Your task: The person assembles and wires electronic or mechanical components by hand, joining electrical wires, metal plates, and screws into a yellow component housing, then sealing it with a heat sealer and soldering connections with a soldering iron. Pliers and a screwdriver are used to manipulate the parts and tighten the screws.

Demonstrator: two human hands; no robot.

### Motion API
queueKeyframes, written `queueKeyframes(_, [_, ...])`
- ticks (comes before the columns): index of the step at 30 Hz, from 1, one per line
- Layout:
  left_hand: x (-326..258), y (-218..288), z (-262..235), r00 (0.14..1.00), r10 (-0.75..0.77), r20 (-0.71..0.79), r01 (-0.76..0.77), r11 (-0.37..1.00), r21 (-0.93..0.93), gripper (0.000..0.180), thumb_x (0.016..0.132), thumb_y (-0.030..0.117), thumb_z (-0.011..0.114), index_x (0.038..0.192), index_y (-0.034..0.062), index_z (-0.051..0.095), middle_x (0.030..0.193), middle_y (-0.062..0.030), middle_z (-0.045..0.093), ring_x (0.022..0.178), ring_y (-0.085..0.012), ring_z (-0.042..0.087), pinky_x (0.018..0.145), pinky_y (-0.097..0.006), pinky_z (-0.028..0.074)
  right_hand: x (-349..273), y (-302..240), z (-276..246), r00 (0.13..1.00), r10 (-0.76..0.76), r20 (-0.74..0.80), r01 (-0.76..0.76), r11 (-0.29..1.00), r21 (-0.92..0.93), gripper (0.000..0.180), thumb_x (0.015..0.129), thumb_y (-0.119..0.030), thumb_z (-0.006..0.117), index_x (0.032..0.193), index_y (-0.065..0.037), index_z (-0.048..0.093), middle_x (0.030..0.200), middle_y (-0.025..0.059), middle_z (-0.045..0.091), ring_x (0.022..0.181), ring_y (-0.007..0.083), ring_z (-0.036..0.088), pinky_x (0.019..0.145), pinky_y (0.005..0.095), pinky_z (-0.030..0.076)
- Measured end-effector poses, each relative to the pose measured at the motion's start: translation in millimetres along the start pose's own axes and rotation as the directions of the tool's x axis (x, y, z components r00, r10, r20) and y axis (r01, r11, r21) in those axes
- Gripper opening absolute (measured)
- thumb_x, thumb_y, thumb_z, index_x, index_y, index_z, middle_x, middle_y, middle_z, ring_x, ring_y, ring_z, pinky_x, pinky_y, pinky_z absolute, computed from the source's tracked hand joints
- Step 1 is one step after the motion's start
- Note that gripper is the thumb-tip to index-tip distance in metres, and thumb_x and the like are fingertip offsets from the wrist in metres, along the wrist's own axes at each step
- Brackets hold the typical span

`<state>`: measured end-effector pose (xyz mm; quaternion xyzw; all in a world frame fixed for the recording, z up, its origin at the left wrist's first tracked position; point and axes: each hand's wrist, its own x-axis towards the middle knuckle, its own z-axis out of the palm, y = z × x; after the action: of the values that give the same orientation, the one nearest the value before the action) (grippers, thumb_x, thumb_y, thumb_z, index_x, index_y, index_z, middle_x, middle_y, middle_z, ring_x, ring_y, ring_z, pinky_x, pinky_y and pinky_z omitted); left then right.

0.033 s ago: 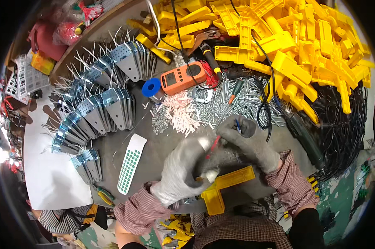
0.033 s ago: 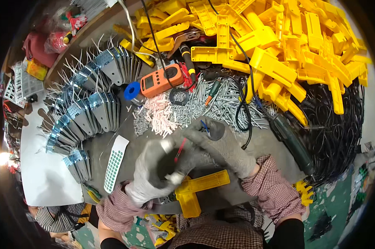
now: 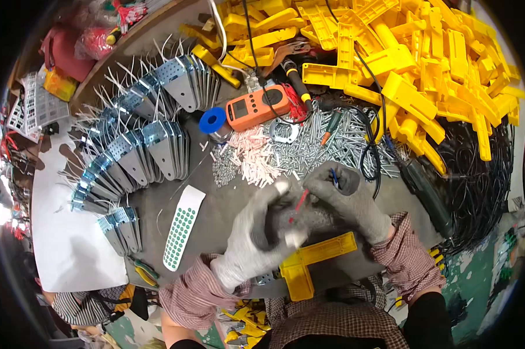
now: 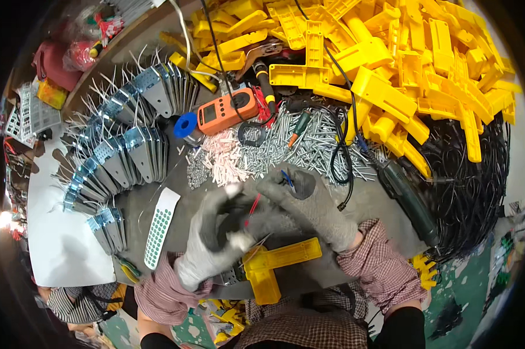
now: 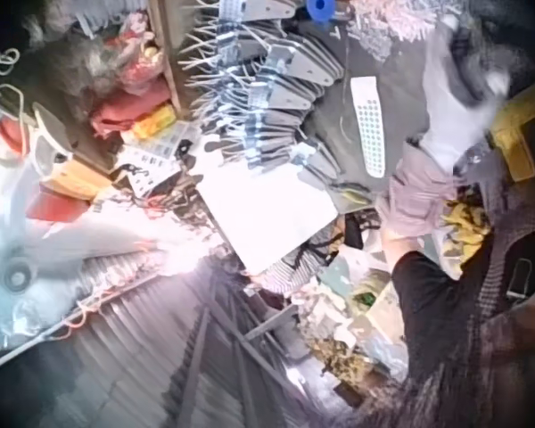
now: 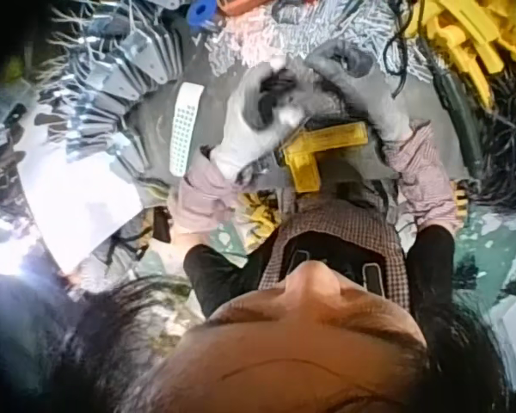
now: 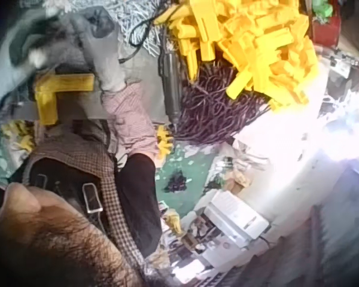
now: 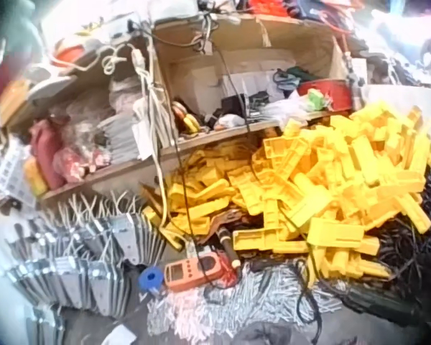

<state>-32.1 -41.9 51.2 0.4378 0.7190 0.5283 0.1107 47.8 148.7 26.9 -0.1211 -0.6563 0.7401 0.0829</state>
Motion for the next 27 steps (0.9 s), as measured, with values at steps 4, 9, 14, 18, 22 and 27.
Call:
queueKeyframes(4, [6, -10, 0, 0.839, -0.494, 0.228, 0.541, 0.712, -0.447, 0.028, 0.09, 0.013, 0.071, 0.112, -0.0031, 0.063, 0.097, -0.0062, 0.068, 0.092, -0.0083, 0.061, 0.079, -0.025, 0.052, -6, 9, 6, 0.88, -0.458, 0.126, 0.46, 0.753, -0.471, 0.018, 0.091, -0.018, 0.067, 0.095, -0.001, 0.065, 0.085, 0.0049, 0.065, 0.077, 0.0117, 0.06, 0.07, 0.0268, 0.049])
queueKeyframes(9, [-12, -5, -3, 0.884, -0.458, -0.095, 0.38, 0.821, -0.426, 0.02, 0.091, 0.006, 0.067, 0.109, -0.0024, 0.064, 0.092, -0.004, 0.066, 0.081, -0.0075, 0.06, 0.071, -0.022, 0.049, -18, 0, 8, 0.959, -0.22, 0.18, 0.28, 0.84, -0.464, 0.019, 0.087, -0.014, 0.069, 0.105, -0.007, 0.065, 0.093, 0.0114, 0.065, 0.084, 0.0262, 0.066, 0.073, 0.033, 0.053])
queueKeyframes(14, [-80, -2, 8, 0.986, 0.12, -0.114, -0.102, 0.983, 0.155, 0.023, 0.084, 0.018, 0.067, 0.102, 0.0049, 0.063, 0.094, -0.0082, 0.063, 0.083, -0.0222, 0.063, 0.075, -0.039, 0.053, -26, 16, 7, 0.873, -0.262, 0.412, 0.466, 0.699, -0.543, 0.022, 0.091, -0.019, 0.065, 0.111, -0.01, 0.067, 0.094, 0.0134, 0.067, 0.08, 0.0315, 0.066, 0.068, 0.0367, 0.054])
queueKeyframes(18, [-101, -20, 27, 0.991, 0.091, 0.098, -0.133, 0.766, 0.629, 0.036, 0.074, 0.025, 0.069, 0.102, 0.004, 0.064, 0.102, -0.0132, 0.063, 0.101, -0.0322, 0.059, 0.095, -0.052, 0.045, -30, 2, 7, 0.826, 0.137, 0.548, 0.38, 0.583, -0.718, 0.033, 0.096, -0.029, 0.059, 0.121, -0.01, 0.063, 0.089, 0.0179, 0.067, 0.081, 0.033, 0.068, 0.069, 0.0401, 0.054])
queueKeyframes(22, [-92, -31, 24, 0.975, 0.197, 0.098, -0.219, 0.812, 0.541, 0.036, 0.071, 0.029, 0.069, 0.097, 0.0036, 0.065, 0.105, -0.0127, 0.063, 0.109, -0.0314, 0.057, 0.103, -0.053, 0.038, -32, -8, 12, 0.901, 0.111, 0.419, 0.274, 0.603, -0.749, 0.033, 0.097, -0.033, 0.057, 0.117, -0.008, 0.067, 0.093, 0.0179, 0.068, 0.083, 0.0345, 0.067, 0.073, 0.0413, 0.054])
queueKeyframes(27, [-85, -26, 15, 0.998, 0.003, 0.061, -0.004, 1.0, 0.008, 0.018, 0.078, 0.022, 0.069, 0.091, 0.0095, 0.066, 0.084, -0.006, 0.065, 0.085, -0.0295, 0.064, 0.09, -0.051, 0.045, -21, -7, 14, 0.914, 0.118, 0.389, 0.23, 0.639, -0.734, 0.032, 0.1, -0.03, 0.052, 0.117, -0.008, 0.066, 0.105, 0.0168, 0.067, 0.095, 0.0338, 0.065, 0.085, 0.0381, 0.051])
